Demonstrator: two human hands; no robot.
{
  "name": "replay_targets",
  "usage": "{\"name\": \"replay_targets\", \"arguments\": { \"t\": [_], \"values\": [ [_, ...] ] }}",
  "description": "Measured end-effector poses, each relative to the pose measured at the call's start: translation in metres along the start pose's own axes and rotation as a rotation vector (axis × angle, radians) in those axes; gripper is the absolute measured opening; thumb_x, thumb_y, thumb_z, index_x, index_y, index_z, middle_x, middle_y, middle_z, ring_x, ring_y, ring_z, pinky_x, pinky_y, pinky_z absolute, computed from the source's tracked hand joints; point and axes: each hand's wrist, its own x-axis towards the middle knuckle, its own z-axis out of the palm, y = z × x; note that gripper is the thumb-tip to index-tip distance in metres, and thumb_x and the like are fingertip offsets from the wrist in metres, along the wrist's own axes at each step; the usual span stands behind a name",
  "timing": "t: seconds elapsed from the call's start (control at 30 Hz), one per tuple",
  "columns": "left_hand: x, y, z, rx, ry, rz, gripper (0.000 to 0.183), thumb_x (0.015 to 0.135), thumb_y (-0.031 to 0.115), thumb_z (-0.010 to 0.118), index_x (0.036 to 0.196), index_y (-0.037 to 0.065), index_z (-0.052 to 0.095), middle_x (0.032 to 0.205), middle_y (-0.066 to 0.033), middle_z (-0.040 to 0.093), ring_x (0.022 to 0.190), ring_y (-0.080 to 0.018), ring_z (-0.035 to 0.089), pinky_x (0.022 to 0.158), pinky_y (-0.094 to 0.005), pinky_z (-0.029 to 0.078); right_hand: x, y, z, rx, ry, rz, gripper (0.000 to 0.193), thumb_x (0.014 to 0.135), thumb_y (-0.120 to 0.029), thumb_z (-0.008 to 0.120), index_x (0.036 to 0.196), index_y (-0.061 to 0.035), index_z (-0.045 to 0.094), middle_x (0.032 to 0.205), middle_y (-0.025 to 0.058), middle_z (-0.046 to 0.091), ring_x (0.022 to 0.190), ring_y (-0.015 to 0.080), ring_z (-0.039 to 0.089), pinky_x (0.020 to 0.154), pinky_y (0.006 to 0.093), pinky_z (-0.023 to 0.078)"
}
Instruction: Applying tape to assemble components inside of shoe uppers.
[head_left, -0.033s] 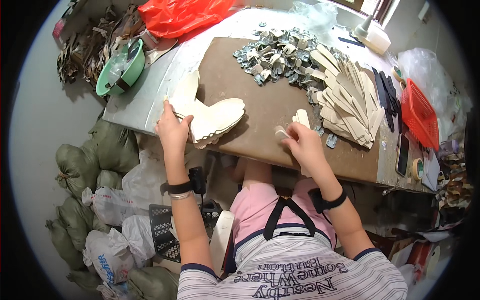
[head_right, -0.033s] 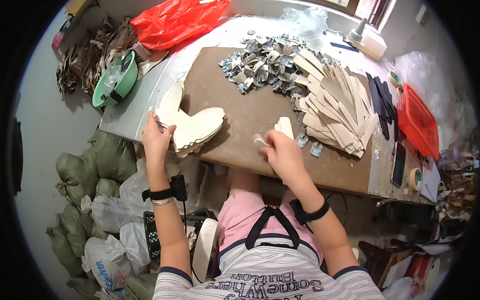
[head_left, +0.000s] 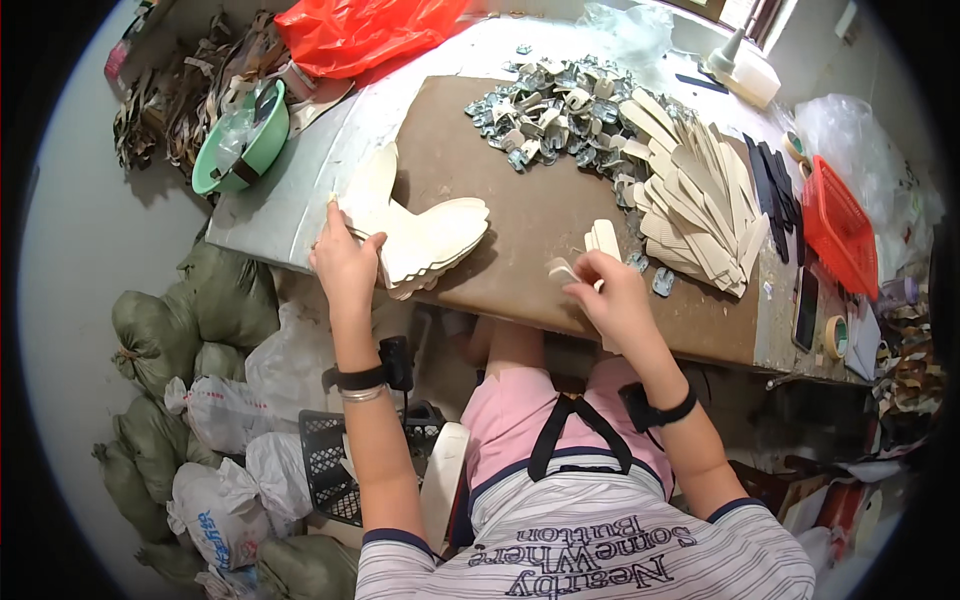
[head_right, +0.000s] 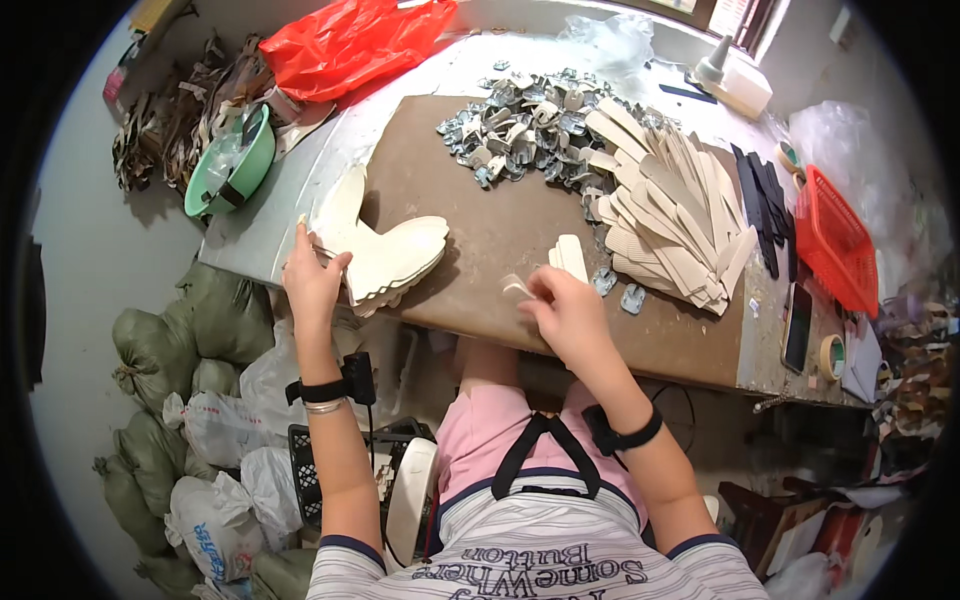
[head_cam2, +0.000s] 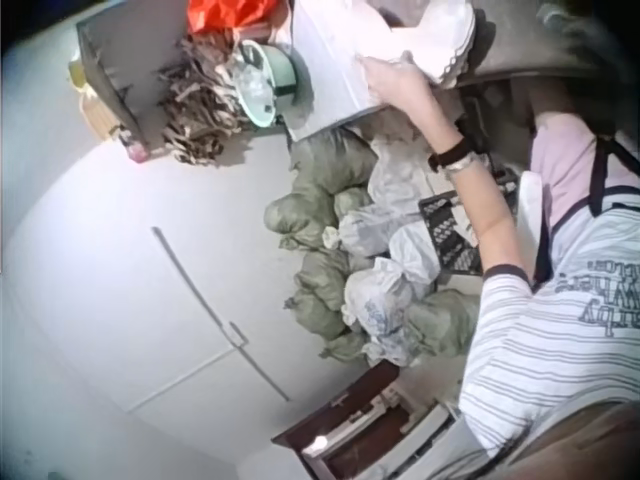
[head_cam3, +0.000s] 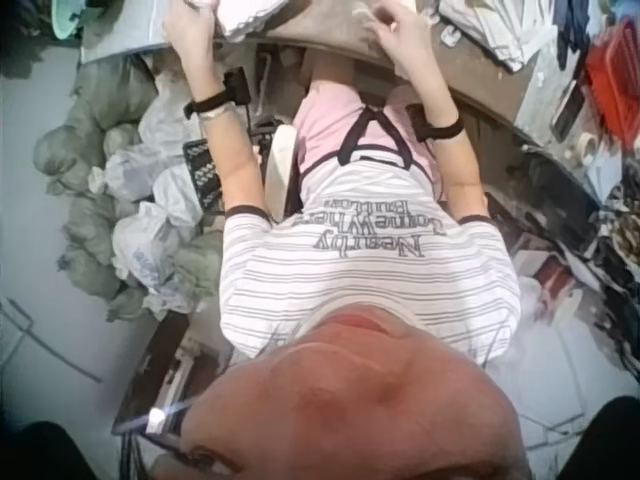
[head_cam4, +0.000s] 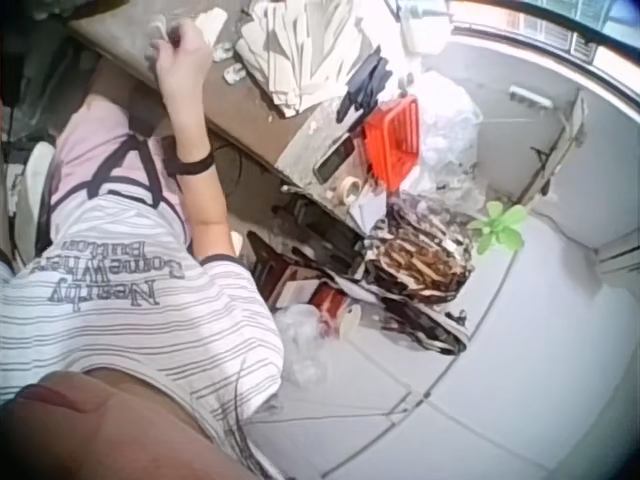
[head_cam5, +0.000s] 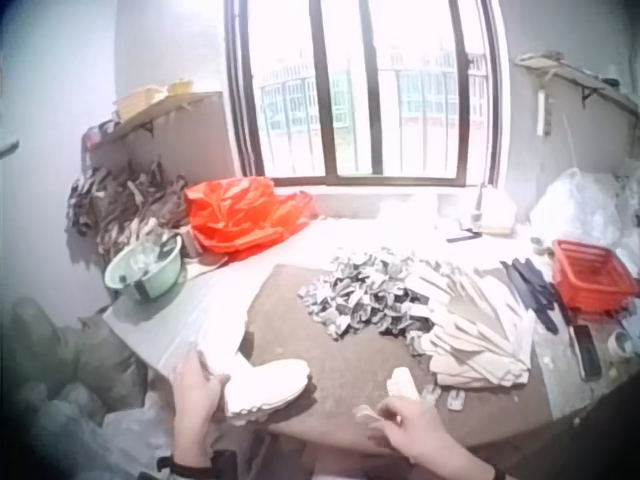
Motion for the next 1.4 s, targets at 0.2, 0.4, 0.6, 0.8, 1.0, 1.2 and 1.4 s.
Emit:
{"name": "replay_targets", "arguments": {
  "t": [0.2,0.4,0.6,0.8,1.0,1.2,1.4],
  "values": [
    [0.004,0.01,0.02,-0.304,0.23,0.025,0.072,0.071,0.001,0.074,0.134,0.003,0.04,0.105,-0.0154,0.058,0.093,-0.0299,0.061,0.081,-0.0408,0.048,-0.06,-0.025,-0.044,0.498,0.074,-0.41,0.019,0.071,0.016,0.065,0.083,0.0003,0.065,0.092,0.0114,0.066,0.08,0.0192,0.065,0.07,0.0312,0.054],
    [-0.033,0.022,-0.023,-1.112,0.285,0.051,0.037,0.088,-0.006,0.061,0.124,-0.001,0.053,0.105,-0.0088,0.063,0.091,-0.0132,0.06,0.083,-0.0265,0.049,-0.085,-0.029,-0.069,0.177,0.268,-0.799,0.019,0.064,0.005,0.07,0.082,0.0002,0.065,0.096,0.0138,0.067,0.083,0.0269,0.067,0.071,0.0328,0.055],
    [-0.136,0.108,-0.071,-1.279,0.129,-0.043,0.025,0.093,0.005,0.059,0.118,0.001,0.057,0.107,-0.0055,0.064,0.086,-0.0108,0.062,0.075,-0.0265,0.051,-0.11,-0.021,-0.073,0.254,0.267,-0.764,0.022,0.065,0.002,0.073,0.087,-0.001,0.068,0.098,0.0142,0.068,0.083,0.0267,0.068,0.069,0.0317,0.056],
    [-0.208,0.158,-0.063,-1.373,-0.2,-0.158,0.015,0.092,0.005,0.061,0.105,-0.003,0.062,0.094,-0.0066,0.066,0.08,-0.0099,0.061,0.07,-0.0242,0.05,-0.131,-0.022,-0.082,0.649,0.043,-0.48,0.023,0.069,0.007,0.075,0.09,0.0015,0.067,0.089,0.0108,0.065,0.079,0.0198,0.066,0.066,0.0291,0.054],
    [-0.22,0.185,-0.075,-1.621,-0.529,-0.215,0.023,0.09,-0.002,0.06,0.113,-0.007,0.062,0.1,-0.0084,0.066,0.089,-0.0119,0.062,0.081,-0.0254,0.049,-0.14,-0.012,-0.081,1.228,-0.031,0.016,0.017,0.08,0.005,0.071,0.094,0.0021,0.063,0.097,0.0068,0.057,0.087,0.0133,0.059,0.077,0.026,0.05],
    [-0.225,0.189,-0.073,-1.525,-0.568,-0.12,0.019,0.09,-0.003,0.061,0.107,-0.01,0.063,0.098,-0.0082,0.063,0.085,-0.0102,0.058,0.075,-0.0228,0.046,-0.137,-0.003,-0.075,1.548,-0.067,0.131,0.016,0.081,-0.002,0.072,0.096,-0.0001,0.065,0.1,0.0034,0.056,0.095,0.014,0.058,0.087,0.0282,0.049],
    [-0.226,0.19,-0.073,-1.401,-0.513,0.009,0.013,0.089,-0.002,0.062,0.1,-0.008,0.066,0.098,-0.01,0.064,0.085,-0.0112,0.058,0.073,-0.0227,0.046,-0.136,-0.004,-0.061,1.508,0.073,0.053,0.016,0.082,-0.004,0.072,0.097,-0.0014,0.066,0.099,0.0029,0.056,0.096,0.0139,0.058,0.087,0.0281,0.049]
  ]
}}
